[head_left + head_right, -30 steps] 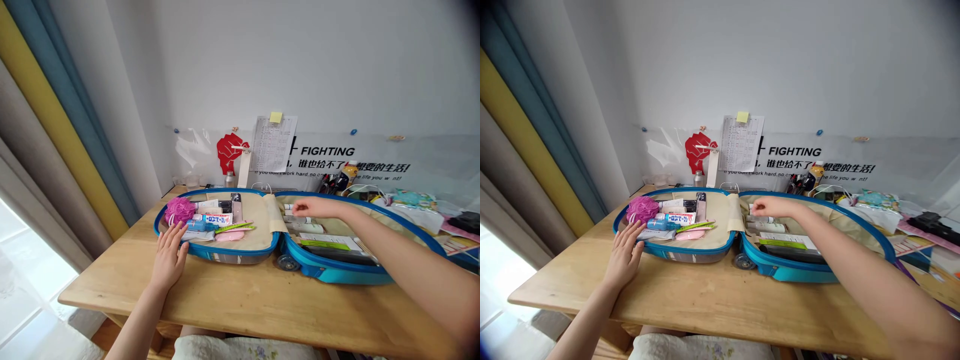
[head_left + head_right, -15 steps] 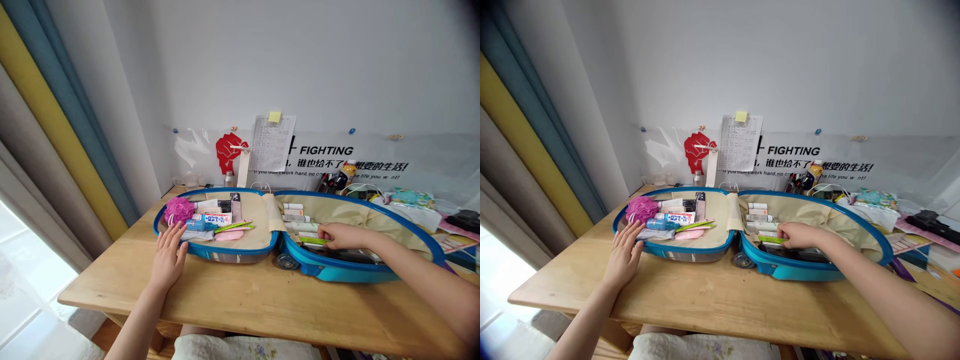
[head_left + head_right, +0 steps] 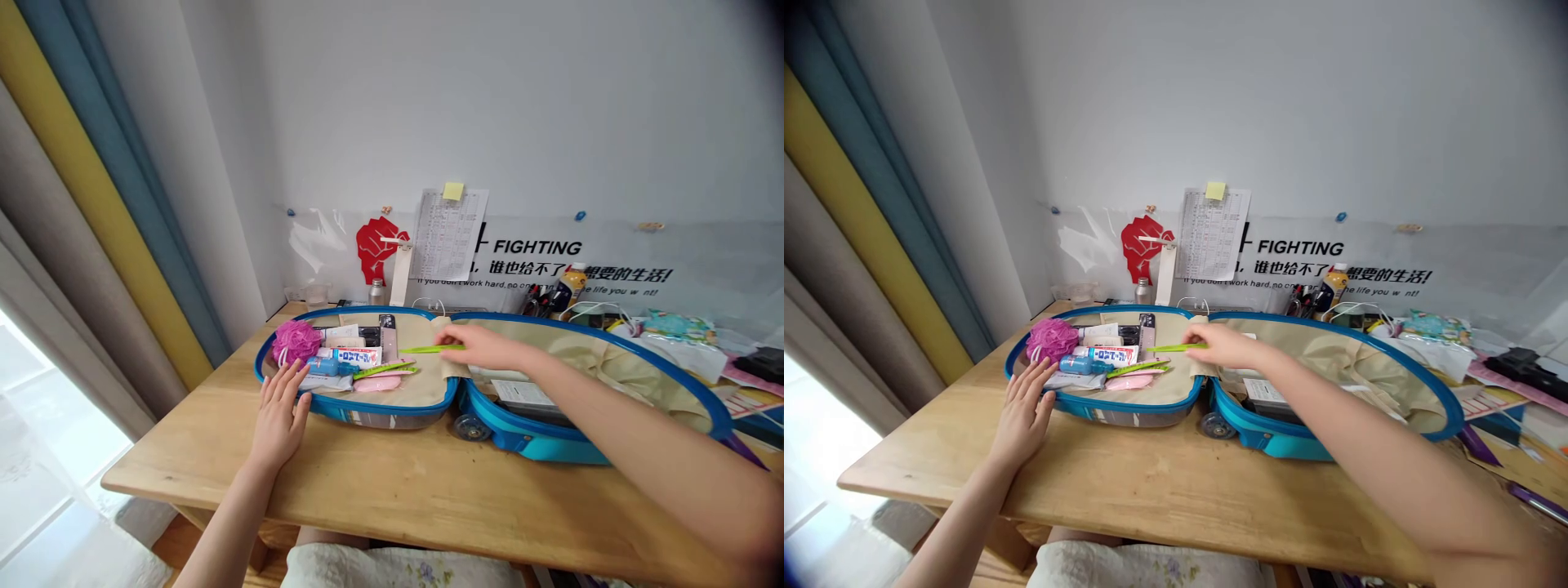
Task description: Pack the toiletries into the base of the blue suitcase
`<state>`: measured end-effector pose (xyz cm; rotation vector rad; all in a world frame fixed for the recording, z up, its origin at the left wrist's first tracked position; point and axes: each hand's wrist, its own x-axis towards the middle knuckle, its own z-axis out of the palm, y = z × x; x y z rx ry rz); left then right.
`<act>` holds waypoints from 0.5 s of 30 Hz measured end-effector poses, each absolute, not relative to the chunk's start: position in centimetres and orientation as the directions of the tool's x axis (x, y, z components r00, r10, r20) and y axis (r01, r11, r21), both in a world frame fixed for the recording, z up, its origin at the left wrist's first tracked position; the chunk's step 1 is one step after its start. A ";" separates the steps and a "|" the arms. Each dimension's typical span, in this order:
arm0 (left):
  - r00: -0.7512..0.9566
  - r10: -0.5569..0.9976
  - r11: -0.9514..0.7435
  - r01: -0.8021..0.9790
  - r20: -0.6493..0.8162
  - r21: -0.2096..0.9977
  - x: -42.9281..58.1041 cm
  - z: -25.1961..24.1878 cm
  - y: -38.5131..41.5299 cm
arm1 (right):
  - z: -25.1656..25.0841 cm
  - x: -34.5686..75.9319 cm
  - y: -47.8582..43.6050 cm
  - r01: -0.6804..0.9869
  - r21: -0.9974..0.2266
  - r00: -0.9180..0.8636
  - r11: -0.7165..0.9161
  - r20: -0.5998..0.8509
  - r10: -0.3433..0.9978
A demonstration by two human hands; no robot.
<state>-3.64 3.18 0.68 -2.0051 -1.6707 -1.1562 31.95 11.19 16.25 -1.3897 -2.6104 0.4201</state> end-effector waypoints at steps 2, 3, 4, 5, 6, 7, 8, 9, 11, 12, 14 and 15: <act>0.001 0.693 -0.283 0.920 0.721 0.270 -3.6 0.7 3.2 | 15.4 28.4 11.3 0.759 -0.299 -0.613 0.578 -0.031 0.789; -0.002 0.694 -0.280 0.921 0.720 0.272 -3.6 0.7 3.2 | 14.8 26.9 11.5 0.748 -0.292 -0.634 0.596 -0.051 0.771; -0.005 0.695 -0.277 0.921 0.719 0.274 -3.6 0.7 3.2 | 14.3 25.7 11.6 0.740 -0.286 -0.650 0.609 -0.069 0.757; -0.007 0.695 -0.276 0.921 0.719 0.275 -3.6 0.7 3.2 | 13.7 24.8 11.8 0.734 -0.276 -0.661 0.620 -0.083 0.745; -0.008 0.697 -0.275 0.921 0.717 0.277 -3.6 0.7 3.2 | 13.3 24.1 11.9 0.731 -0.264 -0.669 0.630 -0.093 0.738; -0.006 0.699 -0.276 0.920 0.715 0.278 -3.6 0.6 3.2 | 12.8 23.7 12.0 0.729 -0.251 -0.674 0.637 -0.100 0.732; -0.006 0.699 -0.277 0.920 0.715 0.278 -3.6 0.6 3.2 | 12.5 23.4 12.1 0.727 -0.238 -0.679 0.644 -0.106 0.727; -0.005 0.698 -0.279 0.919 0.717 0.278 -3.6 0.6 3.2 | 12.2 23.2 12.2 0.723 -0.228 -0.684 0.652 -0.110 0.721; -0.001 0.695 -0.284 0.918 0.719 0.276 -3.7 0.6 3.2 | 11.9 23.1 12.2 0.713 -0.211 -0.697 0.669 -0.109 0.708; -0.001 0.695 -0.285 0.918 0.719 0.276 -3.7 0.6 3.2 | 11.8 23.1 12.2 0.706 -0.203 -0.704 0.678 -0.108 0.702; -0.004 0.698 -0.282 0.918 0.717 0.280 -3.6 0.6 3.2 | 11.7 23.1 12.2 0.691 -0.193 -0.720 0.696 -0.106 0.686; -0.005 0.700 -0.280 0.918 0.715 0.281 -3.6 0.6 3.2 | 11.7 23.2 12.3 0.684 -0.190 -0.727 0.704 -0.106 0.678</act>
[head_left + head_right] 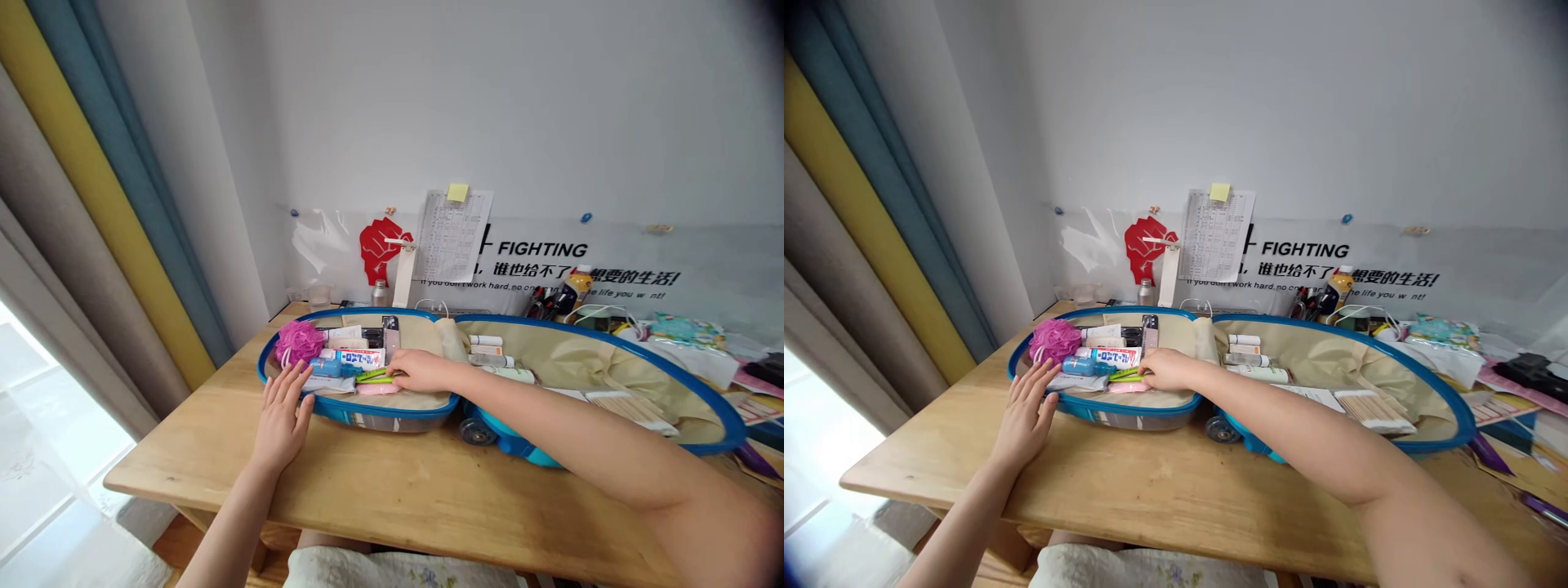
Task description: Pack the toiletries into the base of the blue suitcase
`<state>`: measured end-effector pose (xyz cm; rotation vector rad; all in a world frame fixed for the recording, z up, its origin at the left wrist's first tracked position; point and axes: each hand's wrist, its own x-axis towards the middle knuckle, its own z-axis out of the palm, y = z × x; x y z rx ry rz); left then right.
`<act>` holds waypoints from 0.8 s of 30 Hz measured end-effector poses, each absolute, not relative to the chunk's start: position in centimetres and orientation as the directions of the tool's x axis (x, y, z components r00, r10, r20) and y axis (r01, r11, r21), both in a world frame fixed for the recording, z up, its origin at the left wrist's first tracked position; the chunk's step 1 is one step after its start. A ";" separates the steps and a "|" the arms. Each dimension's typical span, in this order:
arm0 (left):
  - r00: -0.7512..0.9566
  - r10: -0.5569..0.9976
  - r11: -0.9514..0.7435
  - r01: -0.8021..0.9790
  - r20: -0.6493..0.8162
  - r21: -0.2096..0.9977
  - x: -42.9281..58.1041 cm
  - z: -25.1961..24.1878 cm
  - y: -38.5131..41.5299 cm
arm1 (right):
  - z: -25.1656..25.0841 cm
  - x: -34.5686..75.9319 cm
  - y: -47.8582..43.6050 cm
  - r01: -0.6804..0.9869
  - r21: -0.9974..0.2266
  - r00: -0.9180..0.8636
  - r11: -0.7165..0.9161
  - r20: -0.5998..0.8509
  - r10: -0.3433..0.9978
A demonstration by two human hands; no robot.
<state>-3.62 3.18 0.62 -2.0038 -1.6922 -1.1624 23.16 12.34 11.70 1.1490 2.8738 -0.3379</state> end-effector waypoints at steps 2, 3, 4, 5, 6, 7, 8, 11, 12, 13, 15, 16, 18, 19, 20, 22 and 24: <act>-0.008 0.701 -0.276 0.919 0.714 0.281 -3.6 0.6 3.2 | 11.7 23.3 12.8 0.679 -0.186 -0.732 0.710 -0.101 0.674; -0.007 0.700 -0.276 0.920 0.714 0.280 -3.6 0.7 3.2 | 11.8 23.3 13.1 0.684 -0.182 -0.727 0.706 -0.094 0.680; -0.005 0.698 -0.278 0.920 0.716 0.278 -3.6 0.7 3.2 | 11.8 23.4 13.5 0.695 -0.177 -0.717 0.697 -0.087 0.692; -0.003 0.696 -0.280 0.920 0.718 0.275 -3.6 0.7 3.2 | 11.8 23.5 13.9 0.708 -0.171 -0.703 0.685 -0.082 0.706; -0.002 0.695 -0.282 0.919 0.719 0.275 -3.6 0.6 3.2 | 11.8 23.6 14.3 0.722 -0.164 -0.689 0.672 -0.083 0.720; -0.002 0.694 -0.283 0.918 0.720 0.276 -3.6 0.6 3.2 | 11.7 23.6 14.7 0.734 -0.159 -0.676 0.660 -0.090 0.731; -0.001 0.696 -0.285 0.917 0.718 0.278 -3.6 0.6 3.2 | 11.6 23.7 15.0 0.743 -0.156 -0.667 0.650 -0.103 0.738; -0.005 0.703 -0.283 0.915 0.711 0.286 -3.7 0.6 3.2 | 11.2 23.6 15.7 0.750 -0.162 -0.660 0.641 -0.144 0.737; -0.005 0.704 -0.283 0.915 0.710 0.288 -3.7 0.6 3.2 | 11.1 23.6 15.8 0.749 -0.168 -0.662 0.641 -0.153 0.734; -0.006 0.703 -0.284 0.914 0.711 0.288 -3.7 0.6 3.2 | 10.9 23.5 15.8 0.747 -0.174 -0.664 0.641 -0.157 0.731; -0.004 0.702 -0.285 0.914 0.712 0.287 -3.7 0.6 3.2 | 10.8 23.5 15.8 0.744 -0.188 -0.668 0.642 -0.153 0.729; -0.003 0.703 -0.285 0.915 0.711 0.285 -3.7 0.6 3.2 | 10.8 23.5 15.7 0.740 -0.196 -0.671 0.643 -0.148 0.727; -0.002 0.708 -0.283 0.916 0.706 0.285 -3.7 0.7 3.2 | 10.9 23.5 15.5 0.725 -0.215 -0.685 0.654 -0.135 0.716; -0.003 0.711 -0.281 0.916 0.703 0.287 -3.7 0.7 3.1 | 10.9 23.6 15.4 0.715 -0.225 -0.696 0.662 -0.130 0.707; -0.004 0.714 -0.278 0.916 0.700 0.288 -3.7 0.6 3.1 | 11.0 23.6 15.4 0.702 -0.236 -0.707 0.672 -0.126 0.695; -0.005 0.716 -0.275 0.917 0.699 0.289 -3.7 0.6 3.1 | 11.1 23.8 15.2 0.676 -0.257 -0.731 0.690 -0.122 0.671; -0.004 0.712 -0.275 0.918 0.702 0.285 -3.7 0.6 3.1 | 11.1 24.0 15.1 0.652 -0.277 -0.753 0.706 -0.125 0.646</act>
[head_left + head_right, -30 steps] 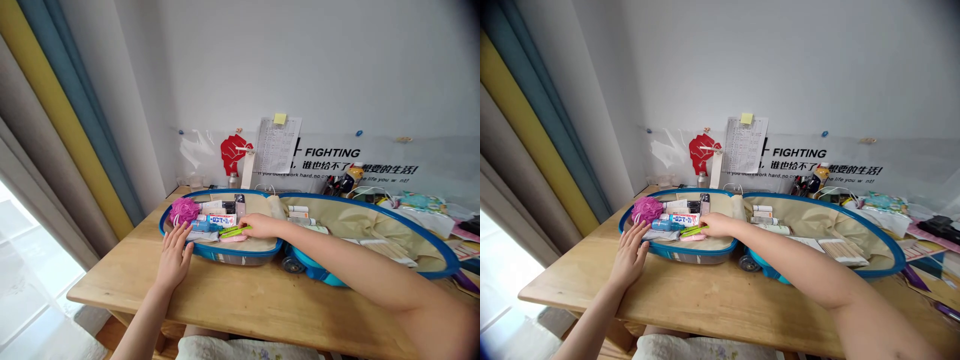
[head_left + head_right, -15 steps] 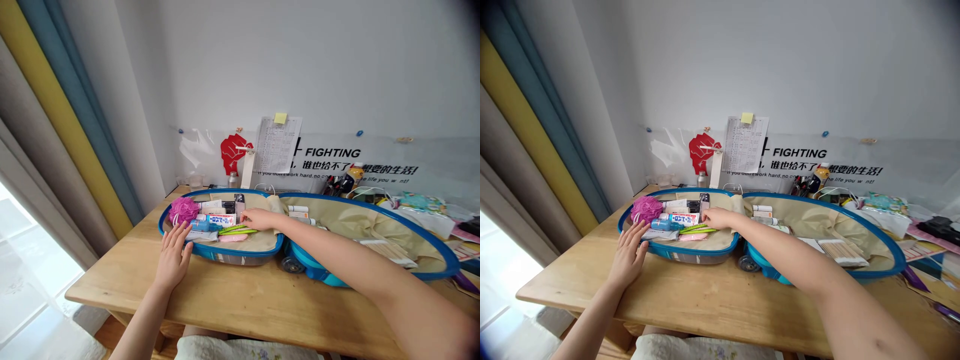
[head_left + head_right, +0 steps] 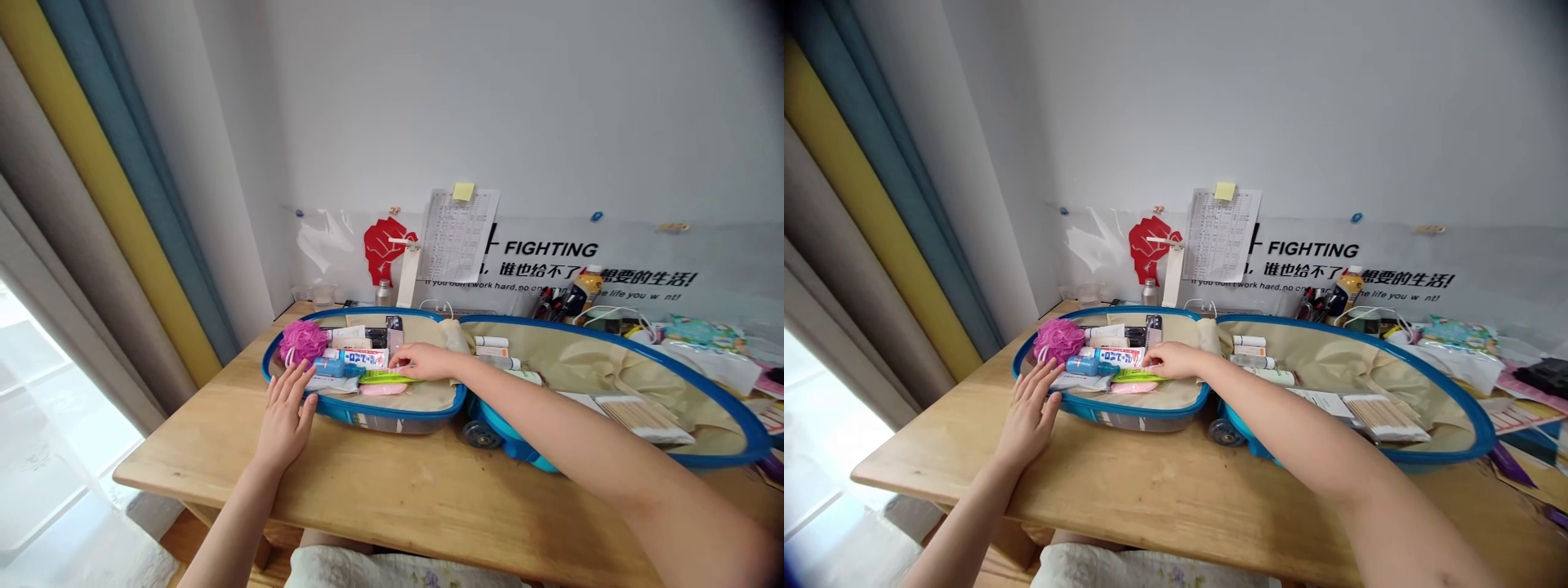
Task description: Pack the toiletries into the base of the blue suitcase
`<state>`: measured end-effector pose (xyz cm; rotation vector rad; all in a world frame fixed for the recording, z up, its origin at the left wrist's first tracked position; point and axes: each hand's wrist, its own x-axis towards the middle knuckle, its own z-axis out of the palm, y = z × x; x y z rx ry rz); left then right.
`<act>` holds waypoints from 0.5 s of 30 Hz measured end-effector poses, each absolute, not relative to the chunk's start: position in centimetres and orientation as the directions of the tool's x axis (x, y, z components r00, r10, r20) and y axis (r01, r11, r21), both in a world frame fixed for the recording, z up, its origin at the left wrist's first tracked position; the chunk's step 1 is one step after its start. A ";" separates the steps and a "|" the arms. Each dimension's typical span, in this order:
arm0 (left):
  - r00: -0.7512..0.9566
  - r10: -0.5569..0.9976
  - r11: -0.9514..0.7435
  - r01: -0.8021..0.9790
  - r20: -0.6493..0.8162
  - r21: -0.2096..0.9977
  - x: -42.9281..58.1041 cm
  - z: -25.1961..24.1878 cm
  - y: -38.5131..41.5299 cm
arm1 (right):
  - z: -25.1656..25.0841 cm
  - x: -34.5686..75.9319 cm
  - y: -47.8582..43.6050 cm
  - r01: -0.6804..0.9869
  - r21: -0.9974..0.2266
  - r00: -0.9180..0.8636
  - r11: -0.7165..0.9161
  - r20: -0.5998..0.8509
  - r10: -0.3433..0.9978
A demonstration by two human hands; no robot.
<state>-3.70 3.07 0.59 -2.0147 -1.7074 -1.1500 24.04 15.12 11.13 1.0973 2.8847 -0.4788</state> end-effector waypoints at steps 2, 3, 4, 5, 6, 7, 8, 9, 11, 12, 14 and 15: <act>0.000 0.709 -0.278 0.919 0.705 0.279 -3.7 0.6 3.1 | 11.1 24.3 15.1 0.632 -0.294 -0.770 0.717 -0.133 0.624; 0.002 0.708 -0.277 0.920 0.706 0.276 -3.7 0.6 3.1 | 11.0 24.4 15.1 0.625 -0.301 -0.776 0.720 -0.138 0.616; 0.005 0.708 -0.277 0.922 0.706 0.271 -3.7 0.6 3.1 | 11.0 24.4 15.2 0.619 -0.309 -0.781 0.722 -0.142 0.608; 0.007 0.708 -0.276 0.923 0.706 0.267 -3.7 0.5 3.2 | 10.9 24.5 15.2 0.613 -0.315 -0.786 0.724 -0.147 0.601; 0.009 0.707 -0.275 0.925 0.708 0.263 -3.7 0.5 3.2 | 10.8 24.5 15.2 0.608 -0.321 -0.790 0.726 -0.152 0.594; 0.010 0.704 -0.274 0.926 0.710 0.258 -3.7 0.5 3.2 | 10.7 24.5 15.2 0.604 -0.325 -0.793 0.728 -0.159 0.588; 0.011 0.699 -0.275 0.927 0.715 0.254 -3.7 0.5 3.2 | 10.6 24.5 15.3 0.602 -0.325 -0.795 0.729 -0.166 0.583; 0.013 0.694 -0.276 0.928 0.720 0.249 -3.8 0.4 3.2 | 10.5 24.5 15.3 0.603 -0.323 -0.795 0.729 -0.174 0.581; 0.017 0.686 -0.278 0.930 0.727 0.241 -3.8 0.4 3.2 | 10.4 24.5 15.3 0.612 -0.313 -0.789 0.726 -0.187 0.585; 0.020 0.685 -0.281 0.930 0.728 0.238 -3.8 0.4 3.2 | 10.3 24.4 15.3 0.618 -0.307 -0.785 0.724 -0.192 0.589; 0.024 0.685 -0.282 0.930 0.728 0.235 -3.8 0.4 3.2 | 10.3 24.4 15.3 0.627 -0.297 -0.778 0.720 -0.201 0.595; 0.023 0.685 -0.282 0.930 0.728 0.235 -3.8 0.4 3.2 | 10.3 24.4 15.3 0.630 -0.293 -0.776 0.719 -0.203 0.597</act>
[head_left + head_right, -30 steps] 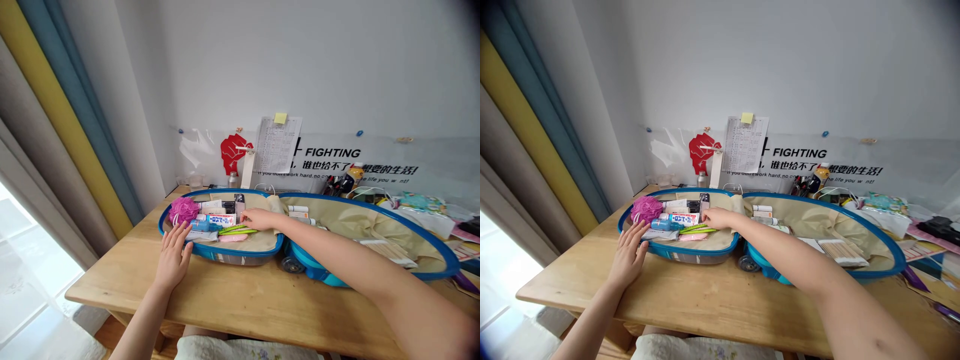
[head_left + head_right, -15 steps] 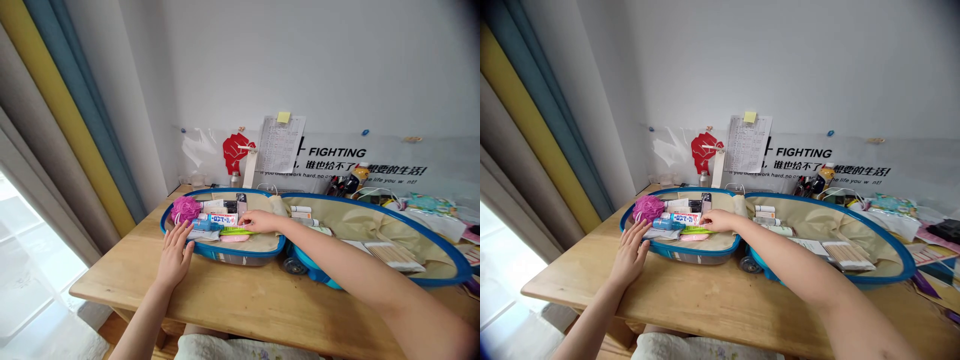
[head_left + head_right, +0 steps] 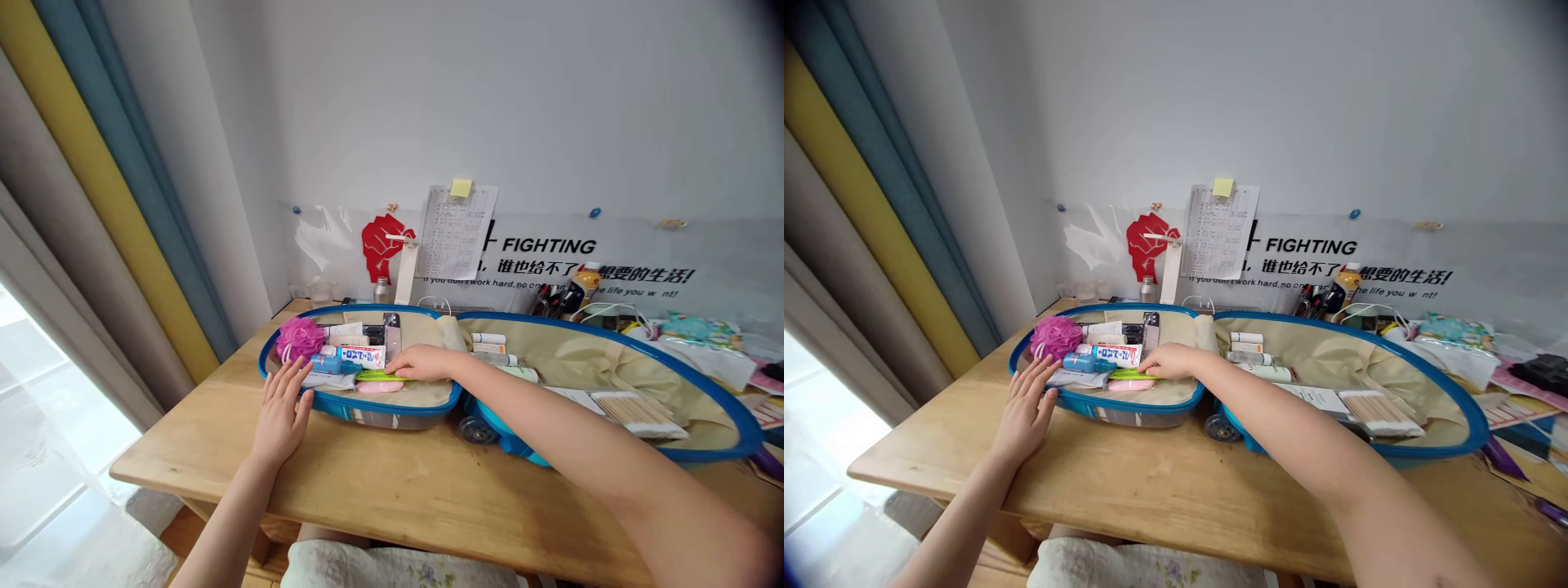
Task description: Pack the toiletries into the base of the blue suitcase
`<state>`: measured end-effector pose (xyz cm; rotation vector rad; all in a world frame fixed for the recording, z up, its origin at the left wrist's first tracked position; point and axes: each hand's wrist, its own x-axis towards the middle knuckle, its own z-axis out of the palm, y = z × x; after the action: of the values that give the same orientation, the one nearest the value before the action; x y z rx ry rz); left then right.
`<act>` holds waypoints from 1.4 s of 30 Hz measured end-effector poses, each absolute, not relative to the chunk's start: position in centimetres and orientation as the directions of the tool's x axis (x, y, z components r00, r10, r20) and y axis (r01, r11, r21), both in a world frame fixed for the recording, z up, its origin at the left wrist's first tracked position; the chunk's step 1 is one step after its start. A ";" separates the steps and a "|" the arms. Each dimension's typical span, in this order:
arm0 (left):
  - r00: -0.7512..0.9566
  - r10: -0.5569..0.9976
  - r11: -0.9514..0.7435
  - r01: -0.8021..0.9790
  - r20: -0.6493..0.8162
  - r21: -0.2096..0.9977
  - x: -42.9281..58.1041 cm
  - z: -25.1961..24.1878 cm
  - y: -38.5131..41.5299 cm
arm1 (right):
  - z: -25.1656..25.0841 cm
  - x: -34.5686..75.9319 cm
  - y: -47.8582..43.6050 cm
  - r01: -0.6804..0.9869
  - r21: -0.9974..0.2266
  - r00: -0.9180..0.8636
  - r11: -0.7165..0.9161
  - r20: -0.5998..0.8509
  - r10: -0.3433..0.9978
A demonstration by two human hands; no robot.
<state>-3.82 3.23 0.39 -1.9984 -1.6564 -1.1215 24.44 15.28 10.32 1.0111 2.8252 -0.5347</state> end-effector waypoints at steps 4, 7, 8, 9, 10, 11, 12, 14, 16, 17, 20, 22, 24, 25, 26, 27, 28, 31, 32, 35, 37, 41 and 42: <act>0.021 0.686 -0.278 0.931 0.727 0.236 -3.7 0.5 3.2 | 10.4 24.5 15.3 0.634 -0.289 -0.773 0.717 -0.202 0.602; 0.013 0.688 -0.274 0.931 0.726 0.243 -3.6 0.6 3.2 | 10.5 24.5 15.1 0.632 -0.291 -0.774 0.718 -0.193 0.603; 0.010 0.689 -0.272 0.930 0.725 0.246 -3.6 0.6 3.2 | 10.6 24.5 15.1 0.632 -0.291 -0.774 0.718 -0.187 0.605; 0.008 0.690 -0.271 0.930 0.724 0.248 -3.6 0.6 3.2 | 10.7 24.5 15.0 0.632 -0.292 -0.773 0.717 -0.180 0.608; 0.008 0.691 -0.271 0.930 0.722 0.249 -3.6 0.6 3.2 | 10.7 24.5 15.0 0.633 -0.293 -0.772 0.716 -0.173 0.612; 0.008 0.693 -0.271 0.930 0.721 0.250 -3.6 0.6 3.2 | 10.7 24.5 14.9 0.636 -0.295 -0.769 0.713 -0.165 0.617; 0.009 0.694 -0.271 0.930 0.720 0.250 -3.7 0.6 3.2 | 10.8 24.5 14.9 0.639 -0.297 -0.766 0.710 -0.156 0.624; 0.009 0.695 -0.271 0.929 0.719 0.250 -3.7 0.5 3.2 | 10.8 24.5 14.8 0.648 -0.304 -0.755 0.698 -0.133 0.643; 0.007 0.694 -0.270 0.929 0.720 0.252 -3.7 0.5 3.2 | 10.9 24.4 14.7 0.660 -0.316 -0.737 0.682 -0.099 0.668; 0.008 0.694 -0.272 0.929 0.720 0.251 -3.7 0.5 3.2 | 11.2 24.4 14.7 0.666 -0.323 -0.727 0.673 -0.077 0.682; 0.010 0.692 -0.275 0.928 0.722 0.251 -3.8 0.4 3.2 | 12.6 24.7 14.5 0.679 -0.351 -0.684 0.645 0.019 0.729; 0.013 0.695 -0.279 0.926 0.719 0.253 -3.8 0.4 3.2 | 14.4 25.7 14.3 0.682 -0.373 -0.644 0.629 0.101 0.758; 0.013 0.699 -0.281 0.925 0.715 0.257 -3.8 0.4 3.2 | 16.3 27.3 14.0 0.686 -0.403 -0.587 0.606 0.186 0.788; 0.012 0.700 -0.281 0.924 0.714 0.259 -3.8 0.4 3.2 | 17.2 28.5 13.7 0.693 -0.416 -0.559 0.589 0.206 0.803; 0.009 0.700 -0.279 0.924 0.714 0.263 -3.8 0.4 3.2 | 17.9 29.9 13.5 0.707 -0.423 -0.536 0.566 0.201 0.820; 0.005 0.701 -0.278 0.923 0.714 0.266 -3.8 0.4 3.2 | 18.5 31.4 13.2 0.731 -0.419 -0.521 0.538 0.167 0.837; 0.002 0.702 -0.276 0.922 0.712 0.269 -3.8 0.4 3.2 | 18.8 33.1 12.9 0.763 -0.402 -0.513 0.507 0.102 0.852; 0.005 0.707 -0.278 0.921 0.708 0.271 -3.8 0.4 3.2 | 18.3 38.3 11.9 0.869 -0.272 -0.465 0.414 -0.163 0.870; 0.007 0.706 -0.280 0.921 0.708 0.270 -3.8 0.3 3.2 | 17.7 40.0 11.5 0.899 -0.217 -0.426 0.380 -0.232 0.875; 0.007 0.702 -0.282 0.921 0.712 0.269 -3.9 0.3 3.2 | 15.4 43.9 10.5 0.958 -0.093 -0.287 0.271 -0.314 0.905; 0.006 0.702 -0.281 0.921 0.712 0.269 -3.9 0.3 3.3 | 13.9 45.5 10.0 0.972 -0.069 -0.236 0.225 -0.305 0.923; 0.001 0.701 -0.276 0.923 0.713 0.269 -3.9 0.3 3.3 | 11.9 47.0 9.7 0.978 -0.067 -0.209 0.198 -0.265 0.941; 0.001 0.700 -0.275 0.923 0.714 0.269 -3.9 0.3 3.3 | 11.6 47.2 9.8 0.977 -0.071 -0.212 0.201 -0.256 0.943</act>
<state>-3.91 3.28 0.27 -2.0024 -1.6906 -1.1451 47.16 9.76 11.64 1.8646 2.3084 -0.3266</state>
